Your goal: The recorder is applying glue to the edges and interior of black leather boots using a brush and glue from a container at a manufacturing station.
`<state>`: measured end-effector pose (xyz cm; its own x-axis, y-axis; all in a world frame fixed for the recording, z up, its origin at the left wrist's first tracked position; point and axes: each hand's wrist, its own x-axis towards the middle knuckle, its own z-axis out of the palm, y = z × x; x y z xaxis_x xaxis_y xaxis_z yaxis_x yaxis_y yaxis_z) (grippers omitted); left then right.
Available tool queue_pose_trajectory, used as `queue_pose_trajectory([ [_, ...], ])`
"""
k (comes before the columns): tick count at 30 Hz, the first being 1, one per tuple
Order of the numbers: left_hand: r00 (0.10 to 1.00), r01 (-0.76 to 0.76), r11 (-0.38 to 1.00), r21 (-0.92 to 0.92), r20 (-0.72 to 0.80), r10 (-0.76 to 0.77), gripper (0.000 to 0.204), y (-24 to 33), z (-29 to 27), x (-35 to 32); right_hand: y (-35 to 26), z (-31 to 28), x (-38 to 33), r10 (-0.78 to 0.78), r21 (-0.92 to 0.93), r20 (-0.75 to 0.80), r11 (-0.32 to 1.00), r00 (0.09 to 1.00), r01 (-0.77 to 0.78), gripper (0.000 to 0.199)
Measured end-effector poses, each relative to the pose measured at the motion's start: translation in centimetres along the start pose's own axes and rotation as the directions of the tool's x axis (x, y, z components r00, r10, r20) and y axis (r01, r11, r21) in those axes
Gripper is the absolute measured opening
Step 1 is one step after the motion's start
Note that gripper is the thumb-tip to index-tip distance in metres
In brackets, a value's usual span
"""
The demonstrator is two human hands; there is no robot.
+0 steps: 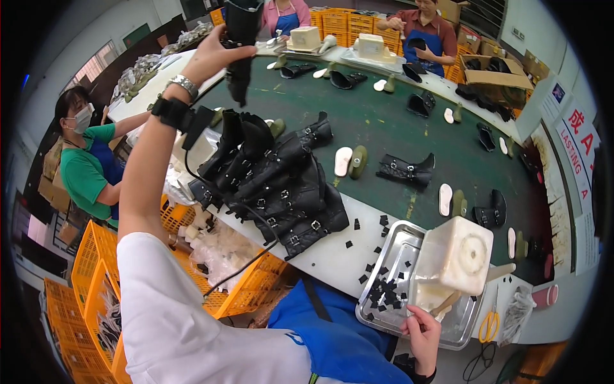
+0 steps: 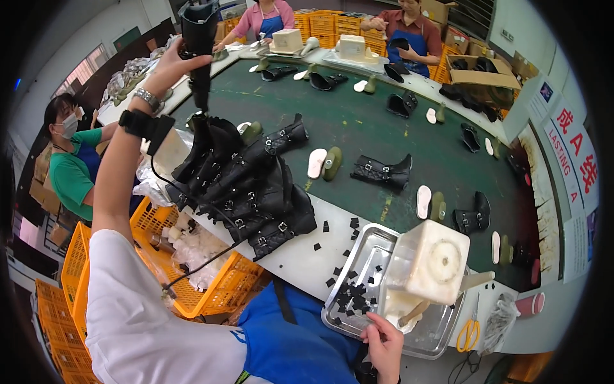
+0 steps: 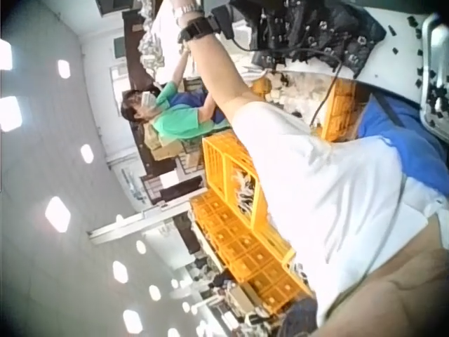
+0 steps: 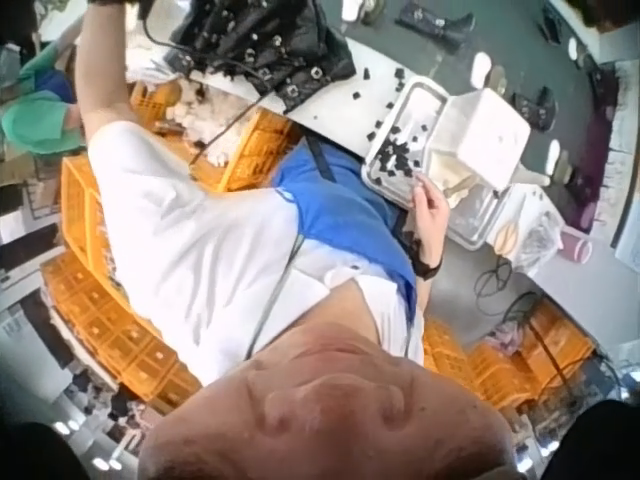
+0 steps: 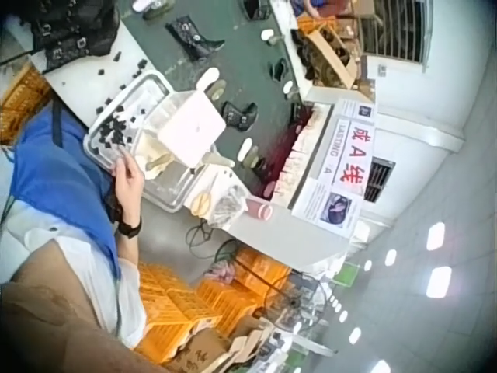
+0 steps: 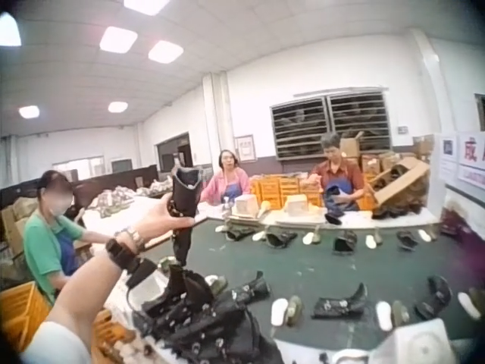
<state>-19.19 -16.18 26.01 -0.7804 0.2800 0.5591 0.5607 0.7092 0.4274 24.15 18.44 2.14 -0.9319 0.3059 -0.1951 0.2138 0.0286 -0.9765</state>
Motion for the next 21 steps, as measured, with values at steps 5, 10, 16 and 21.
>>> queue_pose_trajectory([
  [5, 0.973, 0.226, 0.961, 0.162, -0.077, -0.216, 0.092, -9.8, -1.5, 1.0, 0.4, 1.4, 1.1, 0.064, -0.039, 0.013, 0.997, 0.998, -0.063, 0.023],
  [10, 0.805, 0.593, 0.804, -0.045, 0.023, -0.593, 0.096, -18.4, 2.9, -0.2, -2.2, 3.3, 1.8, 0.170, -0.112, 0.018, 0.980, 0.985, -0.167, 0.027],
  [16, 0.638, 0.662, 0.674, 0.328, 0.226, -0.736, 0.112, -26.6, 8.2, 0.3, -2.0, 5.1, 2.9, 0.288, -0.122, -0.026, 0.950, 0.957, -0.289, 0.028],
  [21, 0.476, 0.672, 0.564, 0.479, 0.303, -0.826, 0.113, -29.5, 9.9, 3.0, -1.8, 5.7, 3.8, 0.330, -0.164, -0.026, 0.930, 0.944, -0.329, 0.028],
])
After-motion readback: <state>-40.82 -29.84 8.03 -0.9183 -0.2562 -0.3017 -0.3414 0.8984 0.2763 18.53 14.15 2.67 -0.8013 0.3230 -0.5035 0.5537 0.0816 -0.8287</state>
